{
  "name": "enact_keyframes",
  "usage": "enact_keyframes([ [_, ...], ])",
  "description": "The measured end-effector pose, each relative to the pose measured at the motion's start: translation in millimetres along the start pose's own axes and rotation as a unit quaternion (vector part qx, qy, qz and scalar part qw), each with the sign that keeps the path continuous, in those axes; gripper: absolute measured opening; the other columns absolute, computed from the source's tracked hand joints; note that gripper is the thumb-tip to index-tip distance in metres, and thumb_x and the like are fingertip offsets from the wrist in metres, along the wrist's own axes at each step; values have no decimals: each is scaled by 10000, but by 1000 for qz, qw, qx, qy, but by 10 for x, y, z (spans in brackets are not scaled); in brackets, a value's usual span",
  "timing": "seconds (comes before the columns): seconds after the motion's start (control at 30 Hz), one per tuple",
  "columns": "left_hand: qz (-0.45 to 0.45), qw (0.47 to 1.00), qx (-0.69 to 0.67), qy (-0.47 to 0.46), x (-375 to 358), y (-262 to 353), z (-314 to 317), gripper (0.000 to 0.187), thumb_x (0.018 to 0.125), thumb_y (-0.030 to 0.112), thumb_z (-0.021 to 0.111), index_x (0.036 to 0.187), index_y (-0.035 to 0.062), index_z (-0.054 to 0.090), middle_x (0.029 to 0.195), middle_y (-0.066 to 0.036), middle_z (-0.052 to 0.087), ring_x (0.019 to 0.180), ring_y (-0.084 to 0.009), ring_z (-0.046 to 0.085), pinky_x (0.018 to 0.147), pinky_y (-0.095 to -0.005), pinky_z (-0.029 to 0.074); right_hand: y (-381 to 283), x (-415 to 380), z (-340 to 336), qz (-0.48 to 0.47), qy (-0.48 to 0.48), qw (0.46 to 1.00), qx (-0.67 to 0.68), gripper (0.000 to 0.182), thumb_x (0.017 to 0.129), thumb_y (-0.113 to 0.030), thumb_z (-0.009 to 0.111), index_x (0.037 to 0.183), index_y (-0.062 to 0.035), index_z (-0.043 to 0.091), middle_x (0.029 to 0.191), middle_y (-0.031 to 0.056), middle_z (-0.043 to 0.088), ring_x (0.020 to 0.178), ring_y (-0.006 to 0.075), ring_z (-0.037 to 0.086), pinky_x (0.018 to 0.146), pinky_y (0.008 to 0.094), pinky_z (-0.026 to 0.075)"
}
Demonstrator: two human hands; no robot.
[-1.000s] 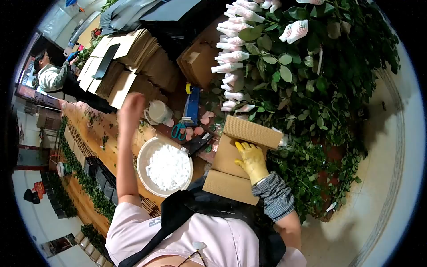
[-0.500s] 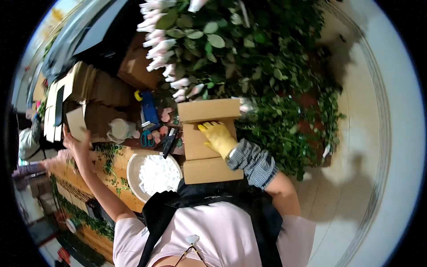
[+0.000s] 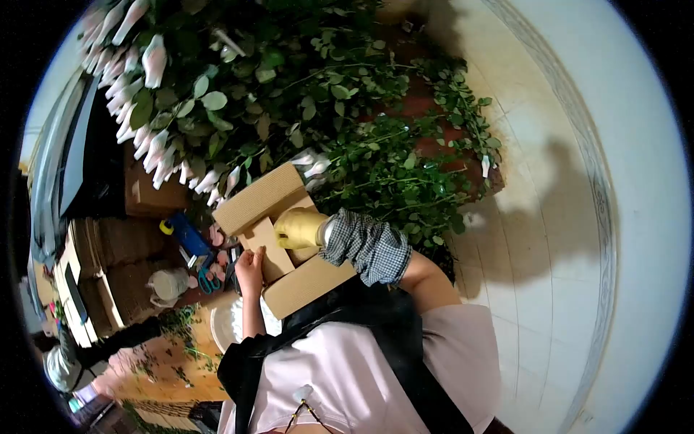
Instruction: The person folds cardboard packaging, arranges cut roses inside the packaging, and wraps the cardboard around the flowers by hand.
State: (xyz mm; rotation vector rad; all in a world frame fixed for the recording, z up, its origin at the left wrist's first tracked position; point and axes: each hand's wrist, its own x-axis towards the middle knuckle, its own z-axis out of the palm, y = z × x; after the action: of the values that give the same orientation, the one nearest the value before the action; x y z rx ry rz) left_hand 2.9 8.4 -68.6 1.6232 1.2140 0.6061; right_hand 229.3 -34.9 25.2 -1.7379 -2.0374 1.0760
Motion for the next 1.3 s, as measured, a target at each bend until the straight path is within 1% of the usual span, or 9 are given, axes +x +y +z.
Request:
enact_keyframes([
  [0.27,38,920,386,-63,60,576,-230,335,887,283,714,865,-42,638,703,-191,658,682,-275,681,593,-400,508,-162,410,626,66,-41,948,-309,440,800,-265,726,1193,-83,647,1247,97,612,1179,280,577,983,373,459],
  [0.33,-3,936,323,-136,-13,971,-419,367,869,324,721,943,-32,663,800,-195,703,777,-280,719,657,-386,548,-144,354,696,47,71,916,-392,261,929,-179,467,1116,-184,649,1207,47,607,1029,227,579,891,419,439],
  [0.5,99,806,495,-310,-275,955,-181,839,737,602,736,1234,-56,576,913,-181,728,746,-307,717,614,-354,567,-48,281,711,4,41,968,-248,408,877,-233,604,1273,-135,609,1339,93,566,1204,271,552,1008,393,431],
  [0.7,141,791,538,-255,-278,910,-60,682,697,597,765,1129,86,637,682,-105,683,647,-279,696,544,-379,536,155,-109,-214,-176,-24,932,316,535,942,-271,628,1395,-28,480,1400,148,534,1287,258,513,1028,368,462],
  [0.83,172,800,537,-204,-372,826,4,692,648,493,825,1088,2,613,649,-77,678,601,-234,697,518,-343,537,180,-140,-1006,-125,223,892,372,473,970,-210,606,1412,-105,474,1374,116,559,1258,229,543,1072,377,452],
  [1.0,139,824,518,-183,-387,832,17,644,657,487,798,1105,60,621,673,-89,686,607,-262,693,536,-376,539,832,600,-1766,-11,549,833,-61,271,912,-45,601,1179,-83,621,945,119,674,898,253,643,790,372,527],
  [1.1,152,812,528,-194,-373,877,14,706,615,497,851,1081,25,609,644,-66,678,598,-246,699,529,-340,543,1492,1207,-1847,256,335,851,-312,188,915,-140,524,1036,-88,659,804,90,679,772,262,637,765,396,507],
  [1.17,169,808,532,-191,-369,913,3,706,620,493,847,1086,21,607,634,-67,673,588,-249,697,525,-349,545,1569,1226,-1702,114,523,758,-373,225,944,-206,524,888,-81,703,700,73,658,730,268,657,876,412,502],
  [1.3,170,837,494,-164,-413,899,11,627,642,451,831,1077,53,615,730,-93,698,613,-266,701,553,-367,558,1613,1031,-1579,232,313,841,-375,174,886,-174,560,822,-122,714,758,78,689,748,253,671,800,403,513],
])
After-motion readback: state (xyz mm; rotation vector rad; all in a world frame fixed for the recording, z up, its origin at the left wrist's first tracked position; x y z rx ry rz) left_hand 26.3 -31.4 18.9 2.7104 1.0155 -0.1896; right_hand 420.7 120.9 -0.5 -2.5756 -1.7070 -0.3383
